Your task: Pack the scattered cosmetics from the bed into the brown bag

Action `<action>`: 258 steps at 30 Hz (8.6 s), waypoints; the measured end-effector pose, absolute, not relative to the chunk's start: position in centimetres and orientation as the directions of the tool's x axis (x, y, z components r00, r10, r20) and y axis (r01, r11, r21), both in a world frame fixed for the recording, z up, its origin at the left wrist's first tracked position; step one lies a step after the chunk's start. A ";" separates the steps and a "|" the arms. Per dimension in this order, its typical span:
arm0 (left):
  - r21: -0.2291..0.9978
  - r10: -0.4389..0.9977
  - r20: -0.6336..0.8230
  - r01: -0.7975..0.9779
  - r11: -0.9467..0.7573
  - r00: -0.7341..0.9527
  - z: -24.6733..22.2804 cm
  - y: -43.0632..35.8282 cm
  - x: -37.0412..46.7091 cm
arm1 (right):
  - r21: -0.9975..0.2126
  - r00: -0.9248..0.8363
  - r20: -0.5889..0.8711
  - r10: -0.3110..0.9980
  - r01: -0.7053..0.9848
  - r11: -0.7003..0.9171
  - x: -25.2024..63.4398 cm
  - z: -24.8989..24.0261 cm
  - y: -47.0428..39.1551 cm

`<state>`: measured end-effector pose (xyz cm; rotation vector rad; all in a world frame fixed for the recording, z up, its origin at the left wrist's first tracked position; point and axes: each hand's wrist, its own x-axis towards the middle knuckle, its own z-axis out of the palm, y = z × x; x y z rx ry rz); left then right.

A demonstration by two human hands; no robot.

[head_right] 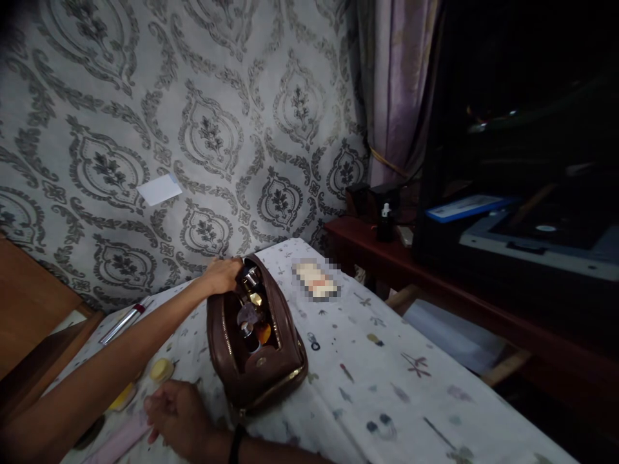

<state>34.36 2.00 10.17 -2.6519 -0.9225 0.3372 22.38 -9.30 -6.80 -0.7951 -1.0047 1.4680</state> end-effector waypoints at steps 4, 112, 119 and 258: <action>-0.367 0.629 -0.137 0.551 -0.750 0.765 10.5 2.0 34.4 | -0.913 -0.136 0.067 0.988 -0.408 0.005 22.4 -6.8 -9.3; 0.245 0.929 0.304 0.925 -0.292 0.212 -1.9 -0.6 1.2 | -0.995 -0.169 0.104 0.980 -0.007 0.104 22.6 -8.0 -9.0; 0.303 0.950 0.247 0.916 -0.262 0.190 -2.2 -0.5 1.1 | -0.996 -0.191 0.088 0.978 -0.033 0.084 22.7 -7.1 -9.3; -0.179 0.644 -0.161 0.619 -0.764 0.748 8.8 -0.8 34.5 | -0.956 -0.050 0.035 0.998 -0.294 0.019 21.9 -7.9 -8.9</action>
